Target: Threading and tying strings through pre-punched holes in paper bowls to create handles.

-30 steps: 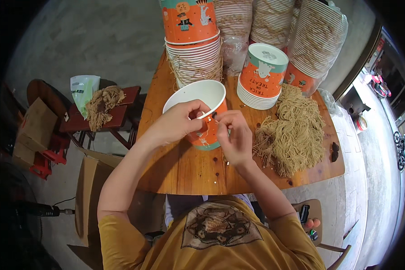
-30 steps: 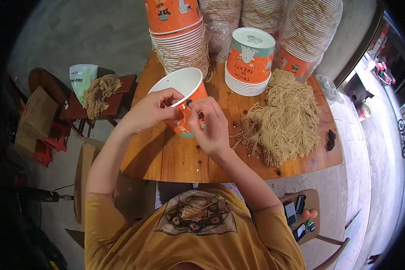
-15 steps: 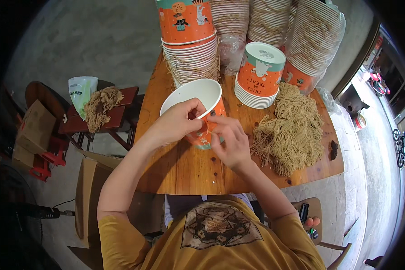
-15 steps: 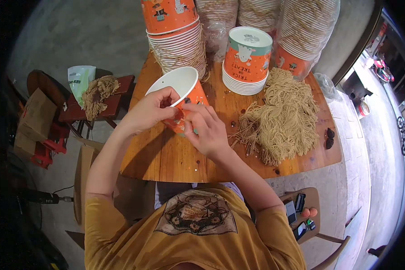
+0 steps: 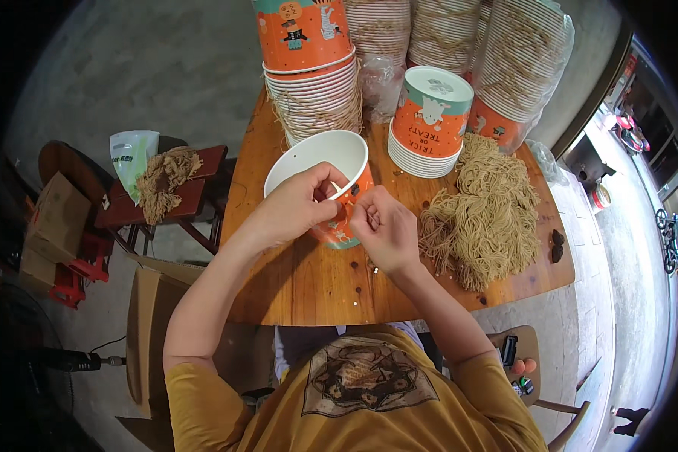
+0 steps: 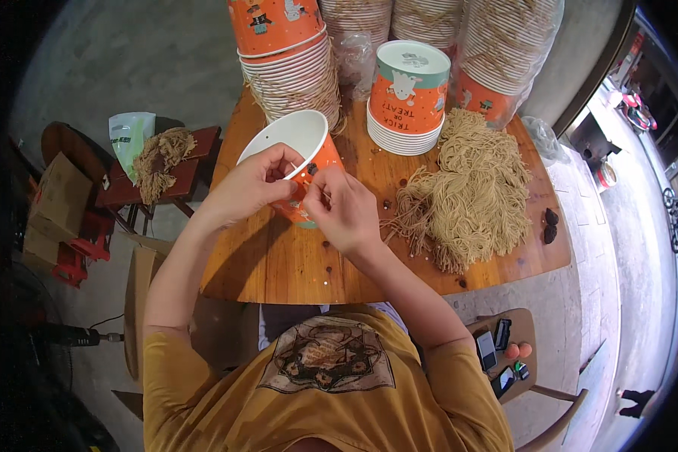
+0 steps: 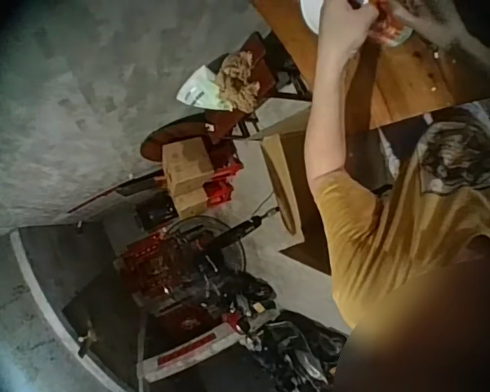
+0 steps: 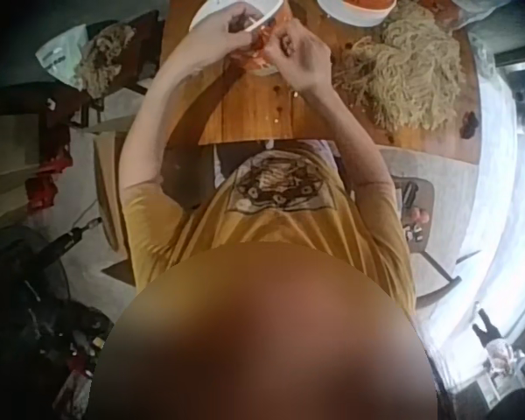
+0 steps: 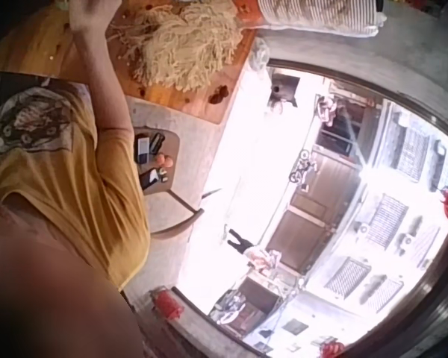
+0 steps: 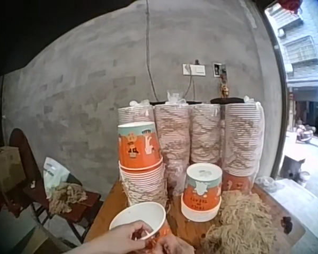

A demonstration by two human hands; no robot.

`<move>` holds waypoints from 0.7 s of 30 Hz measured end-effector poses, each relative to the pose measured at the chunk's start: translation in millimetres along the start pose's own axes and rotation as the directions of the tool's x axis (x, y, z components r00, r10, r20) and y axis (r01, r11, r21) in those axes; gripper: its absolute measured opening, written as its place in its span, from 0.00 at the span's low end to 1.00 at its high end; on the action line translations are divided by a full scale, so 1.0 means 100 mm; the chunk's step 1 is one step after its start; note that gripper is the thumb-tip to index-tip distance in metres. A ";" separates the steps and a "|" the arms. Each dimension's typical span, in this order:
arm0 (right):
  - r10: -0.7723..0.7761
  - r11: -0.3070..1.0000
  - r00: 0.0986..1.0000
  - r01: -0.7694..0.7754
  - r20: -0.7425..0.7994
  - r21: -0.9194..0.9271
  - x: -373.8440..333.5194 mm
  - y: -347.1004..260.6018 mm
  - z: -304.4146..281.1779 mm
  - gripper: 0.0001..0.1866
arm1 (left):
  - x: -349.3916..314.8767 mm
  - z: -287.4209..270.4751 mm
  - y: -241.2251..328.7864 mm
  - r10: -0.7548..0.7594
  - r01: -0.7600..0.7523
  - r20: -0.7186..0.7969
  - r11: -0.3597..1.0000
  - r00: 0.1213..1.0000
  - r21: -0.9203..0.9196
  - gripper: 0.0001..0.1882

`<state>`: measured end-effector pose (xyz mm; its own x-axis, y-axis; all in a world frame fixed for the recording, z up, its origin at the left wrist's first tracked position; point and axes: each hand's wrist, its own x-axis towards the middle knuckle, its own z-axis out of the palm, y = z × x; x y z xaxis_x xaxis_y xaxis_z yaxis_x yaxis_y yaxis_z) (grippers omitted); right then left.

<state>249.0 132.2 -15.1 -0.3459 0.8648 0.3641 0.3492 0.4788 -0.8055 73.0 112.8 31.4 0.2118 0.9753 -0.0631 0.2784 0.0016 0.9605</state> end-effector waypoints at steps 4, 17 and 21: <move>-0.033 0.999 0.998 0.033 -0.055 -0.003 0.01 0.03 0.05 0.07 | -0.02 0.02 0.00 -0.013 0.012 0.020 1.000 1.000 0.029 0.15; 0.001 0.999 0.999 -0.003 -0.045 -0.034 0.02 0.00 0.05 0.07 | -0.05 0.10 -0.04 0.042 -0.040 -0.014 0.991 0.999 0.125 0.15; 0.047 0.999 0.998 -0.047 -0.049 -0.004 0.00 0.03 0.03 0.07 | -0.06 0.12 0.05 -0.038 0.042 0.061 0.998 0.997 -0.051 0.11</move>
<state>247.5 133.3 -18.8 -0.2859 0.8926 0.3485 0.3683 0.4381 -0.8200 83.8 104.1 33.2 0.2579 0.9591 -0.1164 0.2389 0.0534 0.9696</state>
